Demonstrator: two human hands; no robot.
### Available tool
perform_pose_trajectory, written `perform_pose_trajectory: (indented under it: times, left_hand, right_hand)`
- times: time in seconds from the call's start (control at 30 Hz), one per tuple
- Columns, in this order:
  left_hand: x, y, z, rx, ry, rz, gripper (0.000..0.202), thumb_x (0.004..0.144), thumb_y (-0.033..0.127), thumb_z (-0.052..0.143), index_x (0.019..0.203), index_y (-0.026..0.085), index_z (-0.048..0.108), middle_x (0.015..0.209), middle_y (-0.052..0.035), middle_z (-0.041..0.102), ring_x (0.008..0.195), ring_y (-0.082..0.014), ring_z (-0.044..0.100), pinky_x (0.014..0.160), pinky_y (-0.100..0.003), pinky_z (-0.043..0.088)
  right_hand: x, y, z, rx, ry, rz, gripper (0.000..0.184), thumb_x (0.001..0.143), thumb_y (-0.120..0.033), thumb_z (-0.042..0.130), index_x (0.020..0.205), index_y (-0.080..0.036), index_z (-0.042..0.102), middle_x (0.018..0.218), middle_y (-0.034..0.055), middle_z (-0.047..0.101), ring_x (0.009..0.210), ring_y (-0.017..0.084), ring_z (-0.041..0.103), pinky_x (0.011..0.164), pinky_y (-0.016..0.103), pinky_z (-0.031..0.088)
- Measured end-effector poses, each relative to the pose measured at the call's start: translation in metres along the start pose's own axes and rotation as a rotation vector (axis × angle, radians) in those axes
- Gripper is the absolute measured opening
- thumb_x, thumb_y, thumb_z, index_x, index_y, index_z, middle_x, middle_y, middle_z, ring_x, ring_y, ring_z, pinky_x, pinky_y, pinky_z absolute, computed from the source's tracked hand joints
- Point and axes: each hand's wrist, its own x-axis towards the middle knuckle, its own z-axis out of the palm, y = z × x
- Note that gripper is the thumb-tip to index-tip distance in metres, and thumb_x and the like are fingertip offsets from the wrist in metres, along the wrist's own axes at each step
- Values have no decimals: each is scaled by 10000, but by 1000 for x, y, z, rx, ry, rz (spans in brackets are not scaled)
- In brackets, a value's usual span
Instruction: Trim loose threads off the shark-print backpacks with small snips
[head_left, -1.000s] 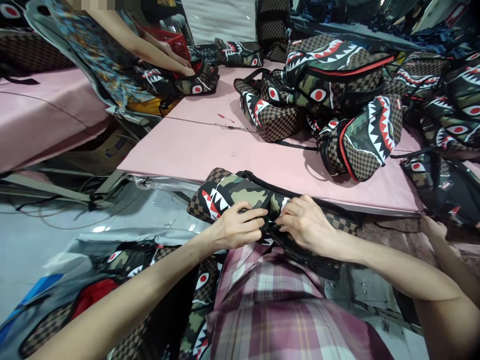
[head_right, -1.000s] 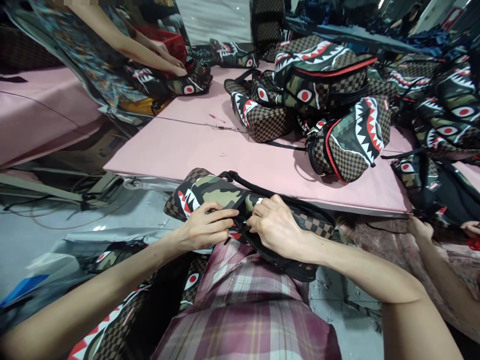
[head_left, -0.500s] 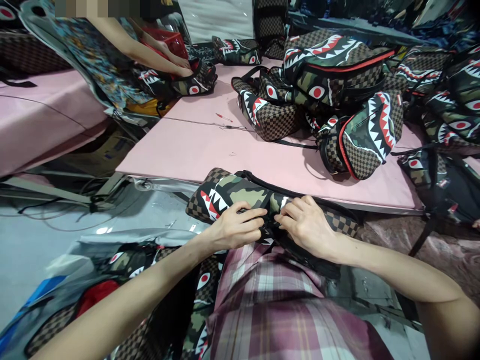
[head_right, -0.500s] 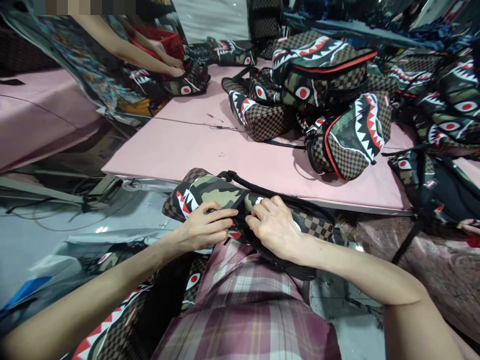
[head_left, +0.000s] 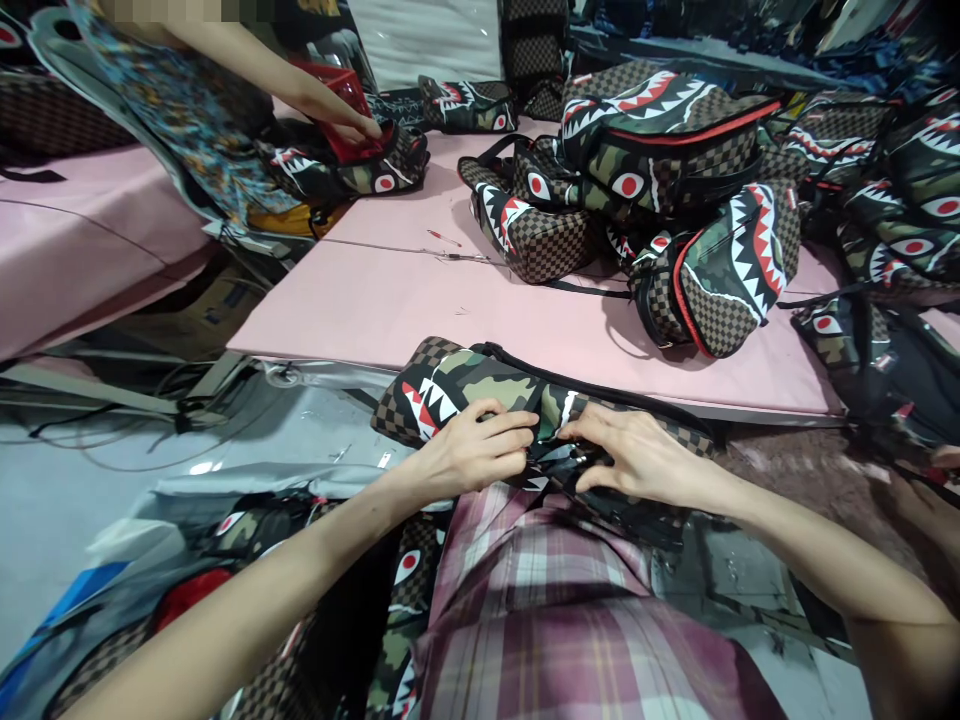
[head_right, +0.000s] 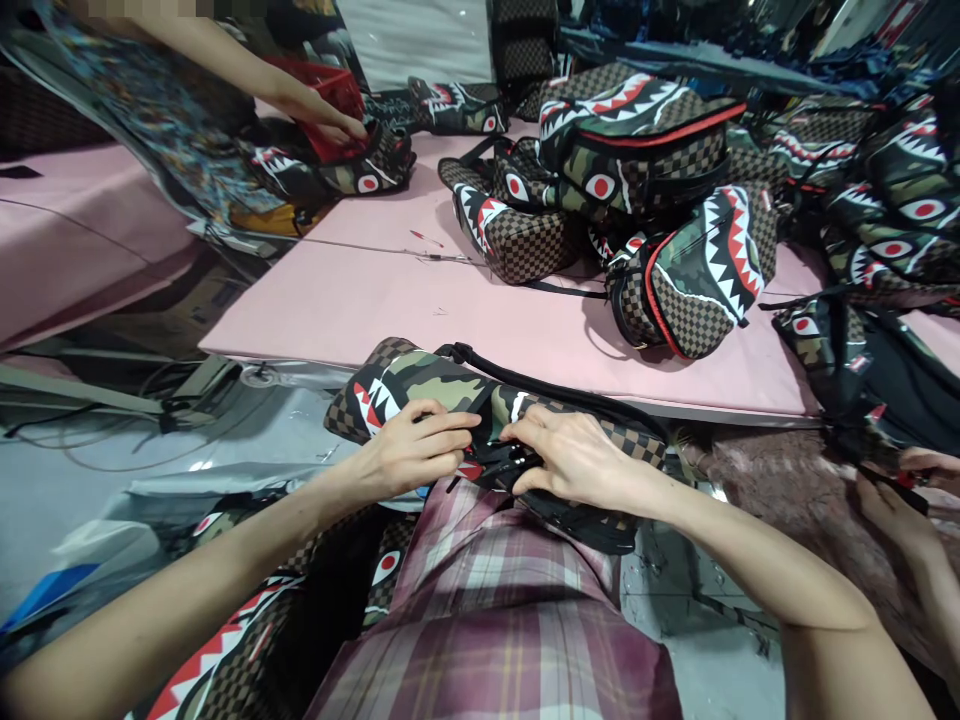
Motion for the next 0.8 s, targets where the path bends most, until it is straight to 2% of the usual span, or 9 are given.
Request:
perform_pose_trajectory:
  times: [0.1, 0.2, 0.27, 0.37, 0.47, 0.53, 0.63, 0.73, 0.8]
  left_hand:
    - [17, 1, -8, 45, -160, -83, 142, 856, 70, 444, 834, 162, 549, 1020, -34, 639, 1101, -161, 500, 801, -330, 339]
    - [34, 1, -11, 54, -325, -132, 84, 861, 185, 489, 819, 156, 555, 971, -54, 631, 991, -181, 527, 739, -346, 324]
    - [41, -1, -9, 6, -385, -117, 167, 847, 299, 522, 762, 158, 553, 867, -51, 626, 945, -203, 521, 733, -359, 320]
    - [43, -4, 0, -64, -354, -96, 209, 847, 316, 510, 712, 162, 548, 803, -46, 611, 907, -206, 512, 764, -376, 320]
    - [47, -9, 11, -94, -215, -132, 213, 871, 254, 453, 702, 162, 545, 813, -48, 614, 879, -189, 524, 781, -378, 330]
    - [58, -15, 16, -127, -141, -161, 205, 873, 240, 442, 718, 165, 553, 814, -44, 617, 859, -182, 536, 778, -373, 345]
    - [87, -32, 11, -219, -60, -246, 214, 860, 274, 459, 700, 170, 555, 777, -31, 617, 776, -168, 553, 730, -350, 380]
    - [106, -68, -6, -369, 13, -460, 238, 824, 345, 498, 668, 173, 551, 739, -24, 608, 706, -160, 558, 667, -318, 433]
    - [99, -105, -13, -429, 43, -612, 217, 803, 371, 513, 740, 171, 570, 752, -29, 624, 674, -164, 571, 610, -302, 462]
  right_hand:
    - [-16, 11, -5, 195, 214, 102, 379, 764, -361, 643, 1092, -180, 585, 916, 55, 606, 778, 155, 566, 679, 261, 435]
    - [-45, 34, -8, 402, 613, 368, 215, 755, -306, 634, 925, -176, 652, 840, 28, 627, 717, 127, 571, 643, 235, 438]
    - [-70, 58, -1, 499, 868, 575, 203, 717, -322, 658, 847, -167, 662, 789, 14, 628, 654, 108, 554, 592, 221, 423]
    - [-108, 98, 29, 731, 1149, 815, 281, 612, -357, 720, 786, -147, 654, 657, -15, 593, 487, 61, 450, 453, 194, 340]
    - [-140, 125, 76, 1035, 1378, 1002, 361, 495, -370, 757, 748, -141, 639, 543, -48, 534, 408, 38, 354, 379, 182, 252]
    - [-153, 133, 107, 1083, 1470, 1050, 354, 480, -404, 744, 681, -148, 602, 514, -42, 527, 407, 53, 381, 368, 186, 259]
    - [-158, 140, 138, 1148, 1512, 1064, 355, 501, -452, 717, 618, -161, 552, 417, -66, 439, 336, 43, 281, 327, 192, 192]
    - [-150, 146, 145, 1233, 1497, 1014, 379, 558, -508, 675, 630, -159, 547, 408, -78, 406, 324, 23, 186, 325, 187, 151]
    - [-137, 150, 142, 1282, 1463, 953, 404, 595, -535, 654, 684, -148, 579, 477, -49, 487, 337, 19, 200, 335, 185, 157]
